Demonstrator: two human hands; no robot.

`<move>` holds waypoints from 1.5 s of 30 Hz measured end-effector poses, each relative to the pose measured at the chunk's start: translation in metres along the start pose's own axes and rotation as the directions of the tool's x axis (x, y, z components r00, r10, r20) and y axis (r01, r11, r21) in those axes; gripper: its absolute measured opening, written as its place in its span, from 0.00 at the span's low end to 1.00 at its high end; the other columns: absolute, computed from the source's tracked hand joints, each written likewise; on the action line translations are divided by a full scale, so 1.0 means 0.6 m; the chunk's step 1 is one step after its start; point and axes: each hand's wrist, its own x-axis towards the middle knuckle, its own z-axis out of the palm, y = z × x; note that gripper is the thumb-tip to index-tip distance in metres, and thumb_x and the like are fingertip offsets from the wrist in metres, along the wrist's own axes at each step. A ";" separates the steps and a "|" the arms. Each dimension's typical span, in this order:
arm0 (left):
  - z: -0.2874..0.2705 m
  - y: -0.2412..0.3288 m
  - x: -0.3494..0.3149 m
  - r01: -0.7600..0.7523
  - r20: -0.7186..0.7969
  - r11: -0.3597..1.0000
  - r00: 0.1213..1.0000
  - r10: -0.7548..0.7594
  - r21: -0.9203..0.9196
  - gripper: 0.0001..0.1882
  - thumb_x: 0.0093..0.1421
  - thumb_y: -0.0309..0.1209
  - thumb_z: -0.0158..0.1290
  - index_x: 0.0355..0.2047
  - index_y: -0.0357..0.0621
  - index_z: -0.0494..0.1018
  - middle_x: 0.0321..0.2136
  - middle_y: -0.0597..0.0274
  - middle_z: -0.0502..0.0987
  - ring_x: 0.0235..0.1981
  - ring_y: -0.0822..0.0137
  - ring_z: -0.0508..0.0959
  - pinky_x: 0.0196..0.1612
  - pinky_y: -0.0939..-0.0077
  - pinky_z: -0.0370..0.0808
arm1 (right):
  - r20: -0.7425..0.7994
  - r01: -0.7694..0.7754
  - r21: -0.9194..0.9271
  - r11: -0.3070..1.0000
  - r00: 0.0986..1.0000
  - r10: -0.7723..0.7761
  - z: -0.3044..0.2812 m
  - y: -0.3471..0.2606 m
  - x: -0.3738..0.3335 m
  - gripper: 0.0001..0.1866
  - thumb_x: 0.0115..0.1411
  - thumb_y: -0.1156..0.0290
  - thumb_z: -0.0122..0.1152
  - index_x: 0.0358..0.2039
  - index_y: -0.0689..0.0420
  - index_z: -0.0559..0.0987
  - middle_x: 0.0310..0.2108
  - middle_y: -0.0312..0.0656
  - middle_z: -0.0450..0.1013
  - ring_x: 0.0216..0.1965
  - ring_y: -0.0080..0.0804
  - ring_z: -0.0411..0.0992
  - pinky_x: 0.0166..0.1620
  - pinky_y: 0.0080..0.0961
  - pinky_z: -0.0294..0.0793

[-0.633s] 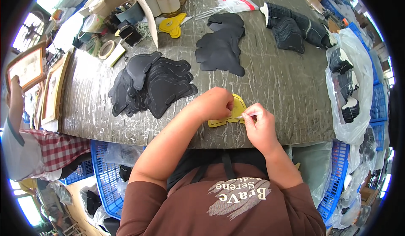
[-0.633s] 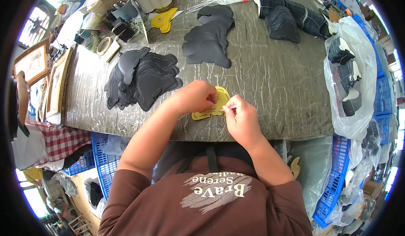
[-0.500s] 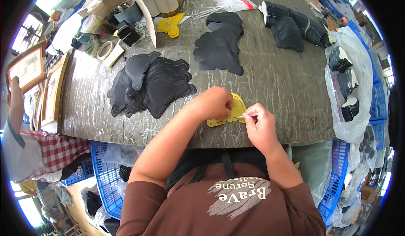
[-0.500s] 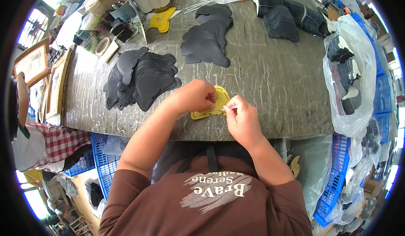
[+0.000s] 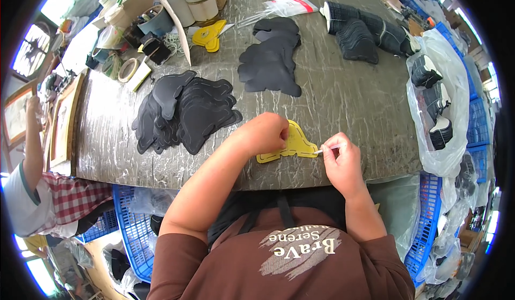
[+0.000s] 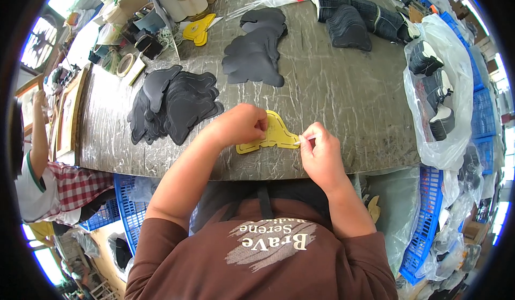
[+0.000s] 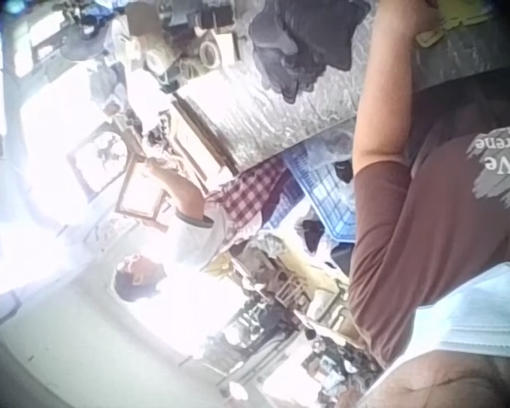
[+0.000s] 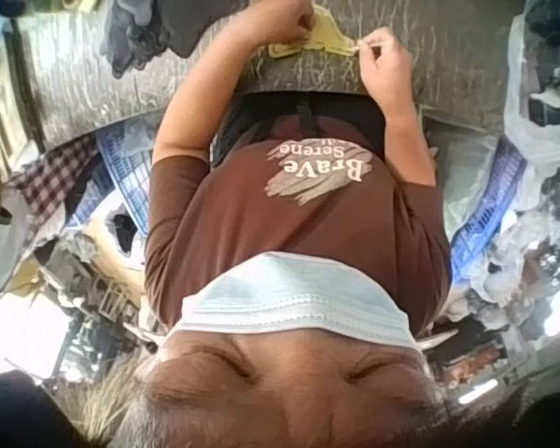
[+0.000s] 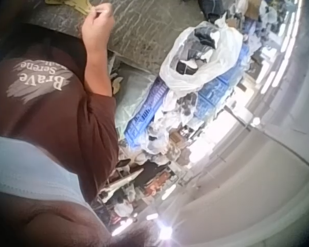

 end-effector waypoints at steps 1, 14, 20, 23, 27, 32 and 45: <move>0.004 0.004 0.000 0.010 -0.063 0.998 0.998 -0.006 0.059 0.19 0.48 0.28 0.63 0.41 0.39 0.75 0.31 0.52 0.81 0.35 0.57 0.81 0.39 0.67 0.76 | -0.003 0.002 0.001 1.000 1.000 -0.002 -0.001 0.000 0.005 0.05 0.58 0.82 0.58 0.30 0.61 0.70 0.23 0.45 0.72 0.23 0.37 0.73 0.29 0.27 0.71; -0.029 -0.041 -0.090 0.036 -0.436 0.989 0.895 -0.096 -0.145 0.19 0.46 0.27 0.64 0.37 0.35 0.70 0.32 0.48 0.77 0.34 0.52 0.78 0.39 0.64 0.74 | 0.119 0.053 -0.393 0.918 0.993 -0.007 0.084 0.029 0.213 0.12 0.55 0.69 0.65 0.37 0.60 0.75 0.39 0.51 0.72 0.39 0.52 0.75 0.41 0.43 0.74; -0.101 -0.153 -0.189 0.167 -0.879 0.986 0.472 -0.072 0.009 0.07 0.57 0.25 0.55 0.35 0.34 0.74 0.27 0.51 0.76 0.27 0.61 0.76 0.33 0.69 0.73 | 0.222 0.086 -0.449 0.889 0.975 0.019 0.070 0.042 0.207 0.17 0.49 0.66 0.71 0.34 0.63 0.76 0.37 0.51 0.71 0.37 0.52 0.75 0.40 0.42 0.75; -0.095 -0.124 -0.189 0.043 -0.854 0.942 0.411 -0.320 -0.332 0.09 0.59 0.26 0.55 0.38 0.34 0.76 0.26 0.57 0.78 0.27 0.70 0.77 0.32 0.75 0.73 | 0.324 0.161 -0.428 0.890 0.946 -0.015 0.040 0.029 0.151 0.17 0.49 0.67 0.71 0.35 0.62 0.76 0.36 0.49 0.71 0.36 0.51 0.74 0.39 0.42 0.74; -0.035 -0.056 -0.122 -0.041 -0.647 0.946 0.739 -0.188 -0.322 0.17 0.54 0.28 0.61 0.43 0.34 0.76 0.31 0.55 0.80 0.30 0.70 0.78 0.37 0.76 0.75 | 0.395 0.092 -0.352 0.932 0.917 0.059 0.015 0.001 0.043 0.19 0.47 0.67 0.72 0.37 0.61 0.76 0.36 0.47 0.70 0.36 0.49 0.74 0.38 0.41 0.74; 0.021 -0.005 -0.044 0.022 -0.442 0.963 0.885 -0.144 -0.268 0.20 0.52 0.31 0.62 0.44 0.34 0.76 0.36 0.45 0.79 0.37 0.48 0.79 0.42 0.65 0.76 | 0.186 0.062 -0.251 0.966 0.982 -0.015 0.021 -0.012 -0.010 0.22 0.45 0.69 0.73 0.41 0.59 0.76 0.35 0.42 0.69 0.35 0.44 0.74 0.37 0.38 0.74; 0.118 -0.006 -0.128 -0.042 -0.646 0.981 0.748 0.155 0.187 0.15 0.47 0.22 0.63 0.38 0.36 0.77 0.42 0.54 0.77 0.41 0.51 0.74 0.44 0.63 0.73 | 0.153 0.107 -0.266 0.958 0.986 -0.068 0.028 0.009 -0.017 0.17 0.46 0.72 0.71 0.38 0.57 0.78 0.35 0.39 0.69 0.34 0.39 0.74 0.35 0.35 0.75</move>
